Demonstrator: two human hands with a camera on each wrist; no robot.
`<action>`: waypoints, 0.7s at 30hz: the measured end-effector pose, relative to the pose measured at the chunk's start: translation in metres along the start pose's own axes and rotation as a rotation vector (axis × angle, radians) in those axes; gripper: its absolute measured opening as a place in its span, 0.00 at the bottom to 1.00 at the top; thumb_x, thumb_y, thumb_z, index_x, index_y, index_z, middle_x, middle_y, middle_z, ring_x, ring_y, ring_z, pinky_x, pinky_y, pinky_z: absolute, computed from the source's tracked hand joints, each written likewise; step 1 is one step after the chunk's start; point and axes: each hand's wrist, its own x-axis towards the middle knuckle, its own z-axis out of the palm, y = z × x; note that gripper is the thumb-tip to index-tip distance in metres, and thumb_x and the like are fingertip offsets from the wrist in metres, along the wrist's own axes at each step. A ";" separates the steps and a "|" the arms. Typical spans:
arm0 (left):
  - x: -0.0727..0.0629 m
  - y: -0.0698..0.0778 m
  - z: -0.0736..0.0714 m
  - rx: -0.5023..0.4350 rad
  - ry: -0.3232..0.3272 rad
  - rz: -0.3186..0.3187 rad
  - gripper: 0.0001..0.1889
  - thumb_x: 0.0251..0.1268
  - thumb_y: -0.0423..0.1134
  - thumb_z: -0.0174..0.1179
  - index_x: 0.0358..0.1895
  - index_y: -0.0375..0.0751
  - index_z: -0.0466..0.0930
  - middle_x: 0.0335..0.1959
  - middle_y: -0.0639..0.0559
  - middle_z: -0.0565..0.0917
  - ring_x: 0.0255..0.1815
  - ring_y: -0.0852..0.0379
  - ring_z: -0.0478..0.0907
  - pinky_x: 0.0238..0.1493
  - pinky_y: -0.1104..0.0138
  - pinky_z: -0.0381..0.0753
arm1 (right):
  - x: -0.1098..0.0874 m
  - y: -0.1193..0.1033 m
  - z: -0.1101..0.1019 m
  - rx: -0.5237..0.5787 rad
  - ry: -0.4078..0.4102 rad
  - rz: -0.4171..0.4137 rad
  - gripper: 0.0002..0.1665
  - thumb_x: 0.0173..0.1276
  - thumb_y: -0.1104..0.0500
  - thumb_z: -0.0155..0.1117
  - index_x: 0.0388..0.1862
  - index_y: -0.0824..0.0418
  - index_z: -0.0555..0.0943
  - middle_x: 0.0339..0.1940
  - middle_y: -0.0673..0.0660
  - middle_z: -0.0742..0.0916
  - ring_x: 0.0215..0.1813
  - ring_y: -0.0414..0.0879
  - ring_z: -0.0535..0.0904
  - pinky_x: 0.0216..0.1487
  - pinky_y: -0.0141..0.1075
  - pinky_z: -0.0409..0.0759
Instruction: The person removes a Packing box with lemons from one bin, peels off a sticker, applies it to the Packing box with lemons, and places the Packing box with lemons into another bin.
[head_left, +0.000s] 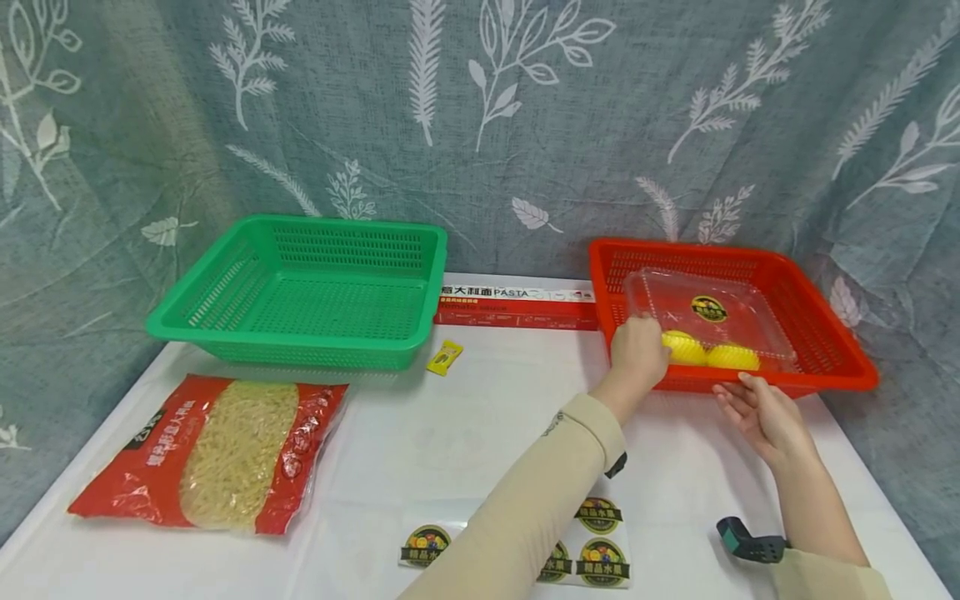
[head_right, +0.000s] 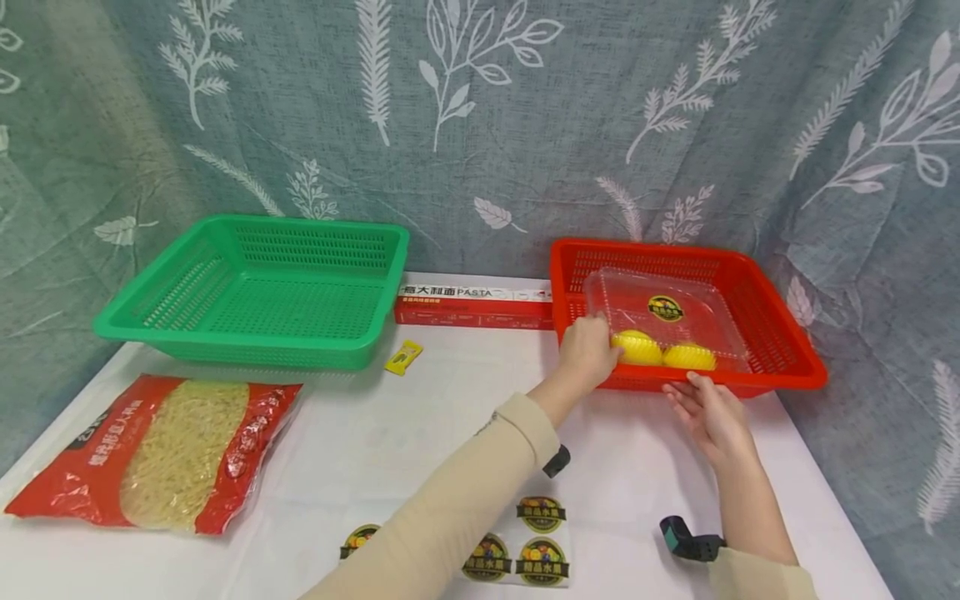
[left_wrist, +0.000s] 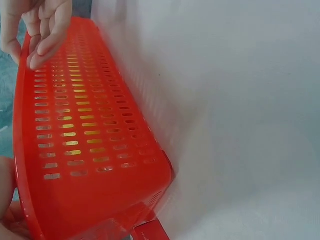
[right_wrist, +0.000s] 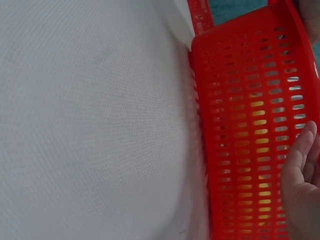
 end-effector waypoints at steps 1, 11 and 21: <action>0.000 -0.001 0.000 -0.003 0.006 -0.001 0.13 0.56 0.51 0.62 0.35 0.45 0.81 0.30 0.56 0.82 0.31 0.61 0.79 0.32 0.74 0.78 | 0.000 0.000 0.000 0.001 0.002 -0.002 0.20 0.66 0.54 0.57 0.50 0.58 0.62 0.30 0.52 0.83 0.34 0.43 0.83 0.39 0.33 0.81; 0.002 -0.006 0.001 -0.101 0.040 0.050 0.11 0.56 0.47 0.62 0.32 0.43 0.79 0.27 0.54 0.81 0.30 0.60 0.79 0.33 0.76 0.77 | -0.002 0.000 0.002 0.026 0.017 -0.028 0.22 0.65 0.55 0.59 0.51 0.59 0.61 0.30 0.52 0.83 0.33 0.43 0.83 0.38 0.33 0.81; 0.005 -0.009 0.005 -0.149 0.015 0.052 0.13 0.56 0.48 0.63 0.40 0.45 0.78 0.32 0.57 0.82 0.32 0.63 0.78 0.38 0.77 0.77 | -0.003 -0.001 0.002 0.015 0.016 -0.011 0.20 0.64 0.54 0.59 0.48 0.59 0.64 0.30 0.52 0.83 0.34 0.43 0.83 0.39 0.33 0.81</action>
